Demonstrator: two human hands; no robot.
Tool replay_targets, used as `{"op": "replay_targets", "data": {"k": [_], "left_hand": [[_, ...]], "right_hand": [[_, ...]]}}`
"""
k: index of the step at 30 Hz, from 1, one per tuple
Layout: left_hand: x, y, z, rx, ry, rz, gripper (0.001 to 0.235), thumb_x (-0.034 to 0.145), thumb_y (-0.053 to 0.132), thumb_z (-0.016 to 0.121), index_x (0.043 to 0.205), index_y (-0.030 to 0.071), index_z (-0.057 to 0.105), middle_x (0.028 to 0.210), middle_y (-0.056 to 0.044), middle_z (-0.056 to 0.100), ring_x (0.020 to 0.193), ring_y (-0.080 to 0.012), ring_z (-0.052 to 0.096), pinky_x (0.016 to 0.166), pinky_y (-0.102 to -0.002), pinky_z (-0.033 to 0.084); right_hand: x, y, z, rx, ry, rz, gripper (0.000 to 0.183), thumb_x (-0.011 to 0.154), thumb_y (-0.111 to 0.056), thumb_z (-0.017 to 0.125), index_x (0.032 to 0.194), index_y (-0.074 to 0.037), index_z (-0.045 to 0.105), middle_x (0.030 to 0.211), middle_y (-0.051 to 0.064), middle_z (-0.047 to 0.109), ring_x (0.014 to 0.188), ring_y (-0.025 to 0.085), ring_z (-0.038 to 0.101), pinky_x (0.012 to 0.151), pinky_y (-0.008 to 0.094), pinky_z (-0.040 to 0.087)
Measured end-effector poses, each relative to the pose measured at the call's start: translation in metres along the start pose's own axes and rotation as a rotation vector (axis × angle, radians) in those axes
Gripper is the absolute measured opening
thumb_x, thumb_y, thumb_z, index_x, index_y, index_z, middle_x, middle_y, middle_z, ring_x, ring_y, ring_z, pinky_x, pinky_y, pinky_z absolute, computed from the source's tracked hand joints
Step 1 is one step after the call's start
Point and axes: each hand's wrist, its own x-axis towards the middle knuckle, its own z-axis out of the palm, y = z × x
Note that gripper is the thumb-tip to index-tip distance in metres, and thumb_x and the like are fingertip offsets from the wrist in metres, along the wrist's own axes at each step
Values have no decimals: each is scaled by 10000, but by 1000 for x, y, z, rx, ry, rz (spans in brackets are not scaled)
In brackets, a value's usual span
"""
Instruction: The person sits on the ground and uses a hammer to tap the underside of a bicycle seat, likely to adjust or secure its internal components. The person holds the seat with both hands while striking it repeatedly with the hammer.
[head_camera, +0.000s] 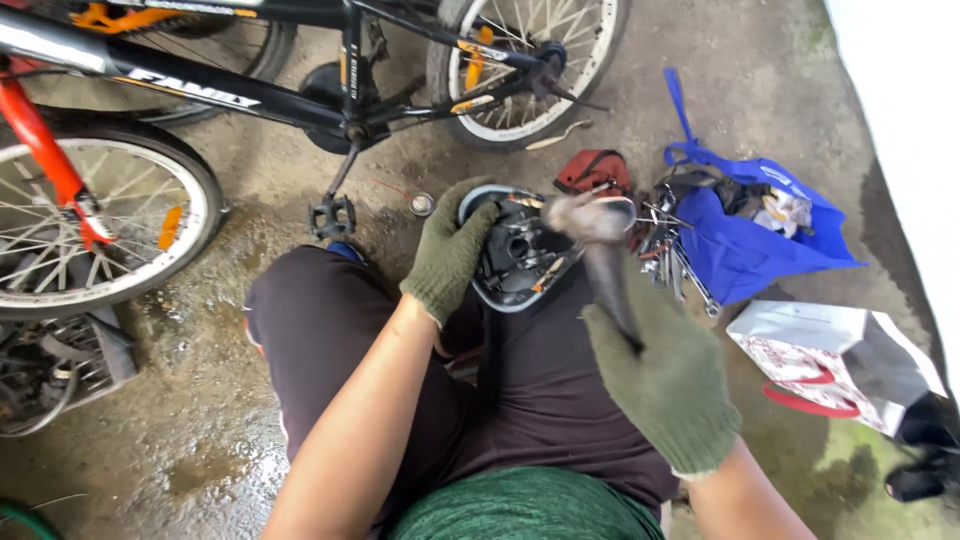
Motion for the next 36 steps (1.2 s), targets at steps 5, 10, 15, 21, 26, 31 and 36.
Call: {"op": "replay_targets", "data": {"k": [5, 10, 15, 21, 26, 31, 36], "left_hand": [[0, -3, 0, -8, 14, -7, 399, 949, 168, 662, 1337, 81, 637, 1293, -125, 685, 1204, -242, 621, 1063, -366, 490], [-5, 3, 1, -17, 53, -65, 412, 955, 196, 702, 1350, 90, 651, 1358, -183, 664, 1333, -307, 586, 1157, -453, 441], [-2, 1, -2, 24, 12, -52, 402, 967, 196, 682, 1360, 112, 652, 1351, -171, 673, 1327, -314, 596, 1147, -445, 447], [-5, 7, 3, 19, 63, -89, 433, 932, 230, 724, 1340, 98, 666, 1302, -210, 682, 1286, -345, 620, 1127, -459, 469], [-3, -4, 4, 4, 36, -72, 428, 927, 190, 716, 1342, 103, 666, 1276, -173, 701, 1258, -284, 636, 1120, -431, 478], [-3, -5, 2, -34, 22, -38, 411, 925, 135, 715, 1328, 74, 664, 1264, -181, 696, 1221, -256, 628, 1108, -432, 489], [-2, -2, -6, 70, 53, -66, 396, 918, 174, 721, 1310, 126, 684, 1282, -149, 716, 1251, -277, 654, 1096, -414, 504]], "right_hand": [[-4, 14, 30, -1, 97, -159, 469, 854, -144, 770, 1285, 8, 662, 888, 187, 675, 728, 338, 612, 565, 439, 502], [-8, 12, 33, 81, 22, -189, 465, 837, -118, 775, 1286, -21, 697, 1000, 255, 734, 950, 457, 707, 739, 497, 602], [-14, 20, 22, -139, 185, -92, 581, 835, -271, 835, 1347, -38, 688, 1149, 259, 702, 996, 449, 693, 709, 494, 598], [-3, 20, 37, -13, 85, -135, 455, 862, -181, 794, 1260, 22, 714, 978, 294, 731, 929, 463, 717, 676, 479, 598], [-14, 11, 15, 20, 188, 11, 510, 896, -196, 768, 1355, 1, 665, 1044, 274, 722, 994, 444, 694, 699, 492, 590], [-16, 16, 52, 122, 33, -16, 484, 830, -175, 781, 1277, -12, 694, 1039, 278, 739, 1021, 435, 702, 737, 496, 615], [-11, 15, 19, 37, 30, -11, 340, 919, -159, 652, 1227, -15, 640, 730, 107, 653, 605, 295, 541, 965, 452, 454]]}}
